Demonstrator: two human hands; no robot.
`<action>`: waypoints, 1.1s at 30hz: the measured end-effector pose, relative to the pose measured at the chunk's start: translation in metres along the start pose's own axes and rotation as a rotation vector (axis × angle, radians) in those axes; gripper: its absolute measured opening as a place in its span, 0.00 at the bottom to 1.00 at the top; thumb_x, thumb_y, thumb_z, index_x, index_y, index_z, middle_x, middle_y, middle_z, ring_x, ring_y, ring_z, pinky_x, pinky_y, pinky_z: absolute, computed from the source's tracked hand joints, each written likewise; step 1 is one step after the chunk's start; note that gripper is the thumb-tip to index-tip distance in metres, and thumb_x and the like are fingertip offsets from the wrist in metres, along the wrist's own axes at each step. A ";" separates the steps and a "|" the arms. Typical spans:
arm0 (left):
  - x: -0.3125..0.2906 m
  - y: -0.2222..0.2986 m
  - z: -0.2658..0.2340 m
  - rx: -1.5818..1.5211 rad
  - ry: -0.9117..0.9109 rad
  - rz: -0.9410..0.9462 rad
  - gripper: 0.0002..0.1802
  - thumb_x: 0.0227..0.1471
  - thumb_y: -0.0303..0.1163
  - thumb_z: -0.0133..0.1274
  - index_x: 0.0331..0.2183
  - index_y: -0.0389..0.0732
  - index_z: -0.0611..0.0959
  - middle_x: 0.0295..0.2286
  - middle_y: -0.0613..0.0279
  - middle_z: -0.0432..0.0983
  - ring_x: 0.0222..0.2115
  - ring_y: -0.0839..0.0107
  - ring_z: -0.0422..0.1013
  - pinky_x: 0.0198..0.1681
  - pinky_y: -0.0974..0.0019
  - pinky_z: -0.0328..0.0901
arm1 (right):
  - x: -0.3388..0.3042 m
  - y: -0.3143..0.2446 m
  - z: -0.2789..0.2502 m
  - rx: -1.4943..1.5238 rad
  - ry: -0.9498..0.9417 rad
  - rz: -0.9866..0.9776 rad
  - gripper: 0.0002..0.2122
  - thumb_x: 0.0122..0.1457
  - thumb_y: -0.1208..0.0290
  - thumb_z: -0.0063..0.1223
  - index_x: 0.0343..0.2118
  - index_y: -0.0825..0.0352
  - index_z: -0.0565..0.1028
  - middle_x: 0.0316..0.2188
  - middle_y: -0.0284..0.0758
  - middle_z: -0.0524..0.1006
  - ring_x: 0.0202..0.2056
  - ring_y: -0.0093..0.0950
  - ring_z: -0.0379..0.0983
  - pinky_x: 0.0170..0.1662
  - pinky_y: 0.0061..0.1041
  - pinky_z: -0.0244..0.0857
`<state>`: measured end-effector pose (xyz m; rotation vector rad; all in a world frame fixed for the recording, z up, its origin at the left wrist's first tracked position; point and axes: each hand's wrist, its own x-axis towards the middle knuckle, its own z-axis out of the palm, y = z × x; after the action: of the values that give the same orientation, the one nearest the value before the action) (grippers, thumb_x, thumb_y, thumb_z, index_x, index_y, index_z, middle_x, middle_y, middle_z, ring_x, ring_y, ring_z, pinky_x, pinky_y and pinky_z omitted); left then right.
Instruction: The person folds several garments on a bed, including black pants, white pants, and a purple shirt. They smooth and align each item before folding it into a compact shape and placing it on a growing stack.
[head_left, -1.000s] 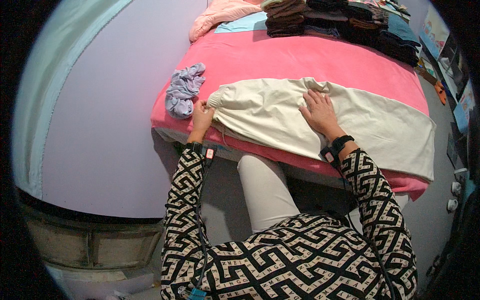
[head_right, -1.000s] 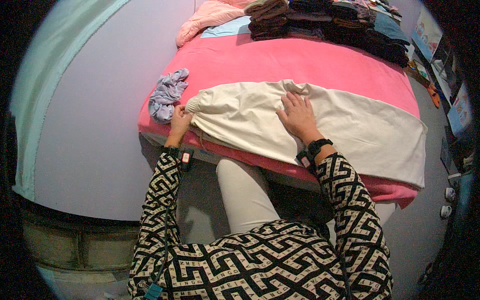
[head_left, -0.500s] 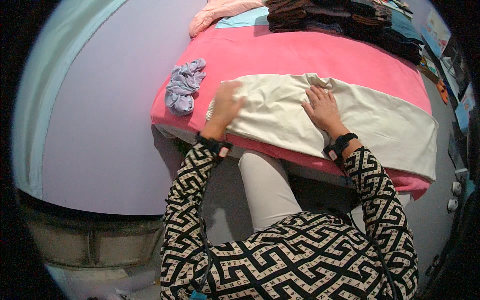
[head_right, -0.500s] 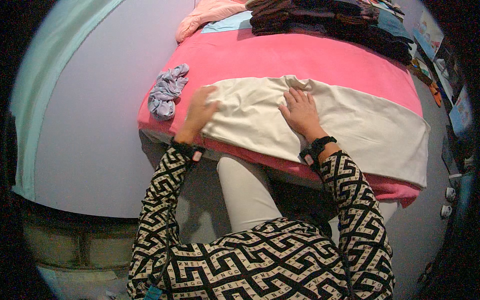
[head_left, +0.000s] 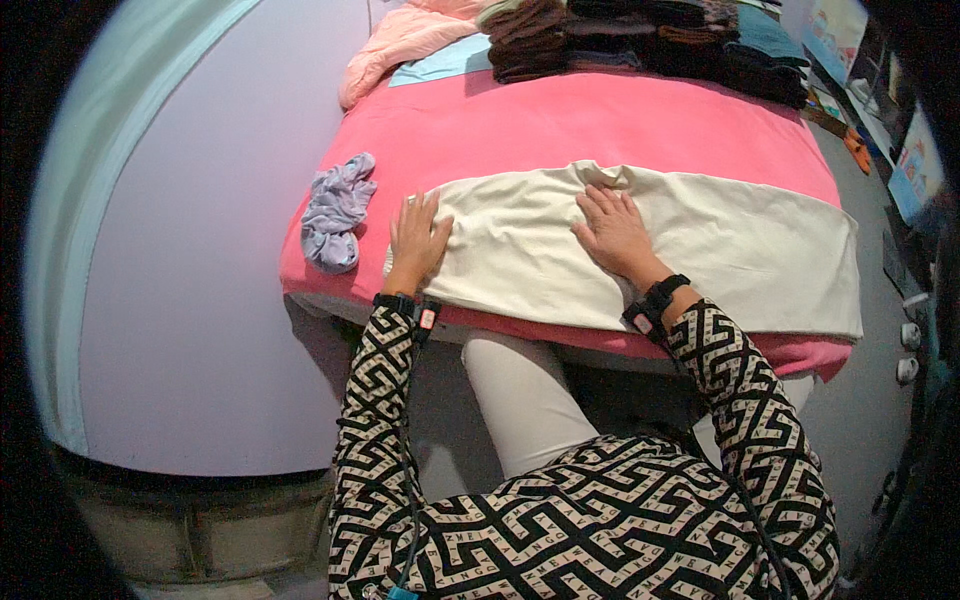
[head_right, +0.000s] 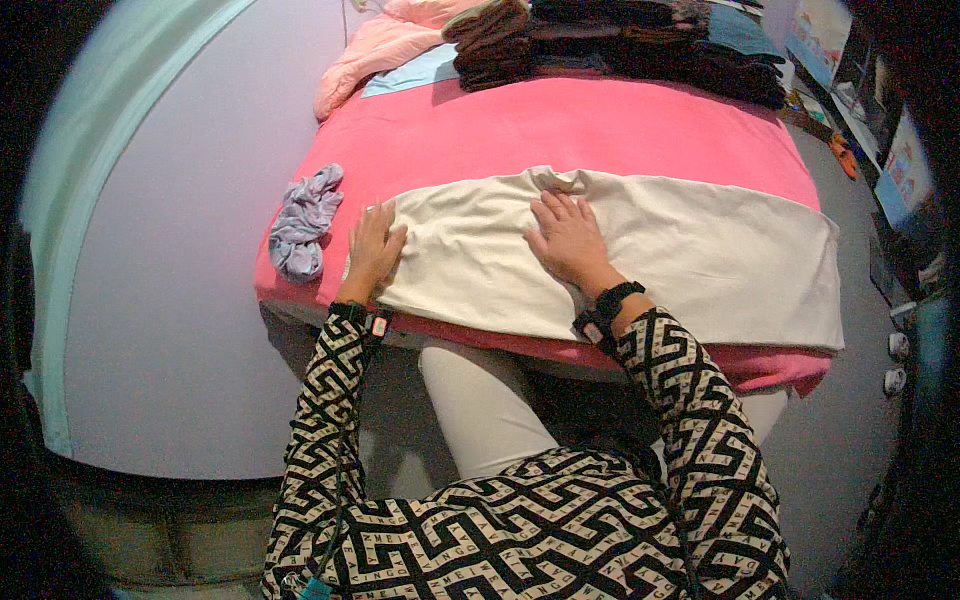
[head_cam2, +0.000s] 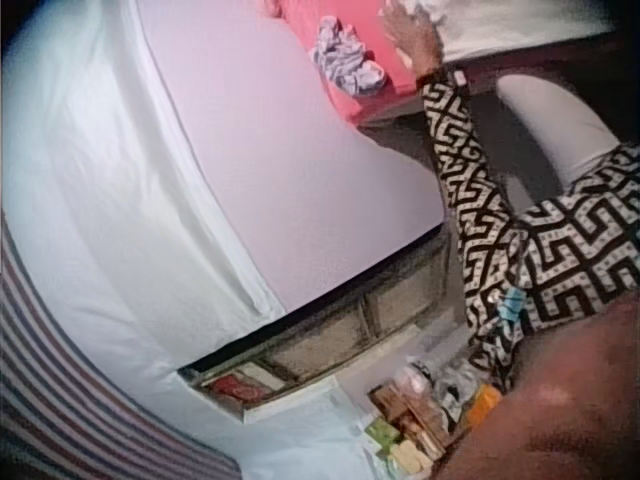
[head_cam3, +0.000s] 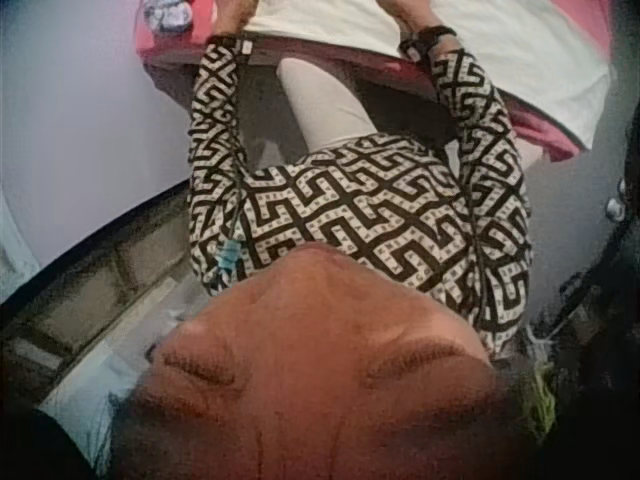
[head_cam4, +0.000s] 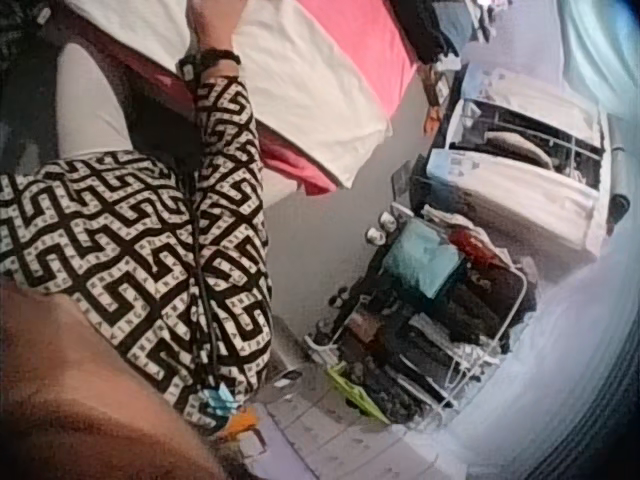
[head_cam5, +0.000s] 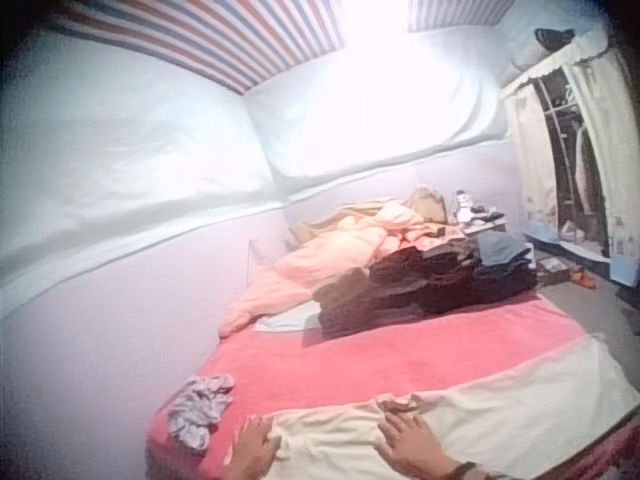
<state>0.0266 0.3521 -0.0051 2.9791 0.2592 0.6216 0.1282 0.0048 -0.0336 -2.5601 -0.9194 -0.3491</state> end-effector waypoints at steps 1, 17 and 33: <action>-0.001 -0.001 0.002 0.034 -0.080 0.000 0.35 0.62 0.56 0.42 0.66 0.56 0.61 0.66 0.55 0.52 0.67 0.46 0.43 0.66 0.36 0.40 | 0.000 0.001 -0.001 -0.022 -0.028 0.010 0.28 0.67 0.50 0.37 0.63 0.64 0.63 0.66 0.41 0.60 0.69 0.38 0.50 0.71 0.44 0.36; 0.013 0.003 0.032 -0.003 -0.302 0.030 0.36 0.59 0.44 0.49 0.65 0.46 0.61 0.65 0.43 0.52 0.66 0.42 0.45 0.68 0.43 0.41 | -0.019 0.040 -0.045 0.511 -0.558 -0.094 0.28 0.64 0.53 0.49 0.61 0.69 0.67 0.61 0.47 0.67 0.61 0.42 0.64 0.64 0.39 0.57; -0.060 0.414 0.062 -0.714 -0.173 0.959 0.22 0.44 0.22 0.58 0.44 0.43 0.78 0.48 0.53 0.74 0.55 0.49 0.66 0.60 0.53 0.61 | -0.292 0.083 -0.073 1.331 -0.206 0.336 0.18 0.67 0.67 0.49 0.55 0.72 0.72 0.45 0.37 0.80 0.48 0.25 0.75 0.52 0.27 0.67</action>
<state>0.0588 -0.0687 -0.0359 2.2605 -1.1846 0.3651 -0.0446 -0.2473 -0.0962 -1.4343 -0.4591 0.4970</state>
